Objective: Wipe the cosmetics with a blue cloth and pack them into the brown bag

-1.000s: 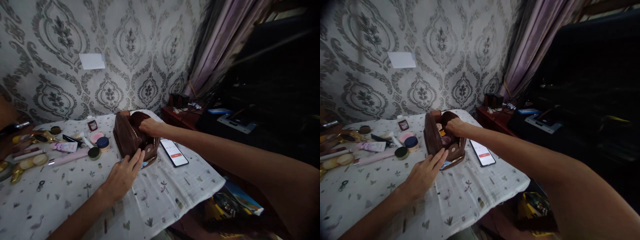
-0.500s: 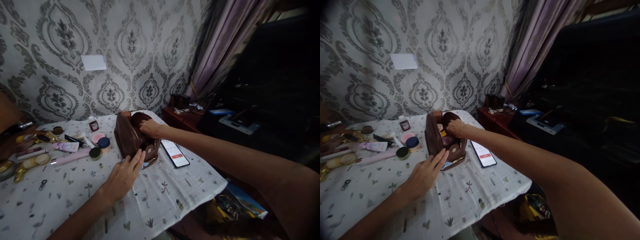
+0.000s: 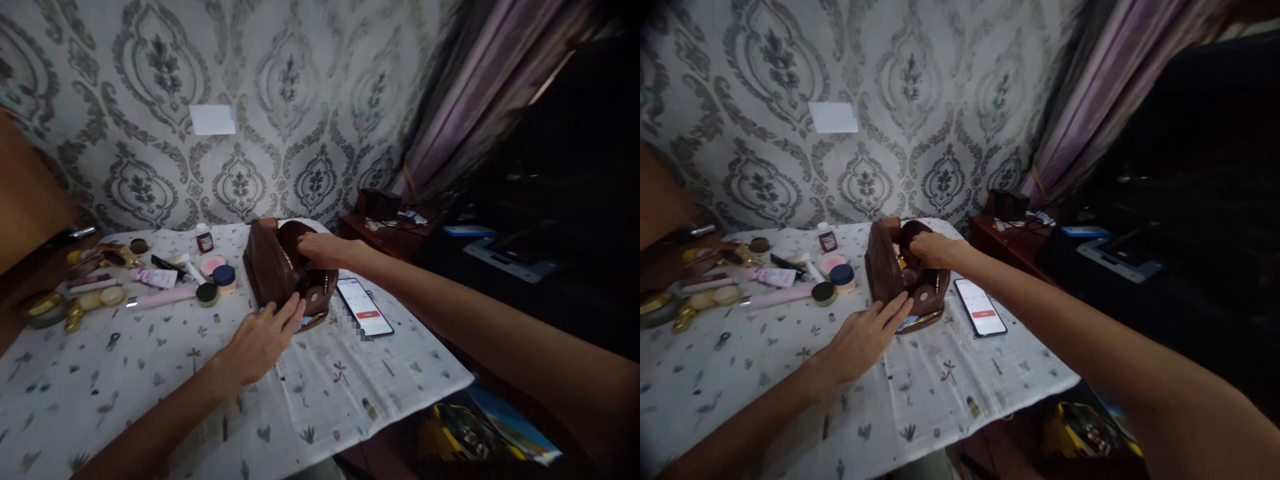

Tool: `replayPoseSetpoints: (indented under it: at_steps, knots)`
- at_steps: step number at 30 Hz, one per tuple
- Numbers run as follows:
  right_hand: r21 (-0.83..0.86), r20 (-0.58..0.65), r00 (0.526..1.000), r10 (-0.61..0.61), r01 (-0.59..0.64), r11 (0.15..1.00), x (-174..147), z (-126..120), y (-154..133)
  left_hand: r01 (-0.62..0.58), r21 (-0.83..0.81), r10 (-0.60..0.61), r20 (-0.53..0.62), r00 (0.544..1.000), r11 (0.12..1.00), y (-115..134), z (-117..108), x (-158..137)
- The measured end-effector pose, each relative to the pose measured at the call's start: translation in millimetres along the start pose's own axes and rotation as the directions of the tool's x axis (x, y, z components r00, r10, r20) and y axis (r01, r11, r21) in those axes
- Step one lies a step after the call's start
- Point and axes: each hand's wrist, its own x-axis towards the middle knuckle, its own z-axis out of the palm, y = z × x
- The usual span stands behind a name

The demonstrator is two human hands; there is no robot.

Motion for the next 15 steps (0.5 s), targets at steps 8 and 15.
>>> replayPoseSetpoints:
  at_steps: [8, 15]
  knots:
    - [0.457, -0.239, 0.96, 0.143, -0.019, 0.889, -20, -8, -40, -0.164, -0.117, 0.143, -0.164, 0.976, 0.98, -27, -13, -2]
    - [0.632, -0.389, 0.869, 0.305, 0.011, 0.775, -34, 1, -76, 0.041, -0.136, -0.069, -0.212, 0.975, 0.99, -86, -9, -7]
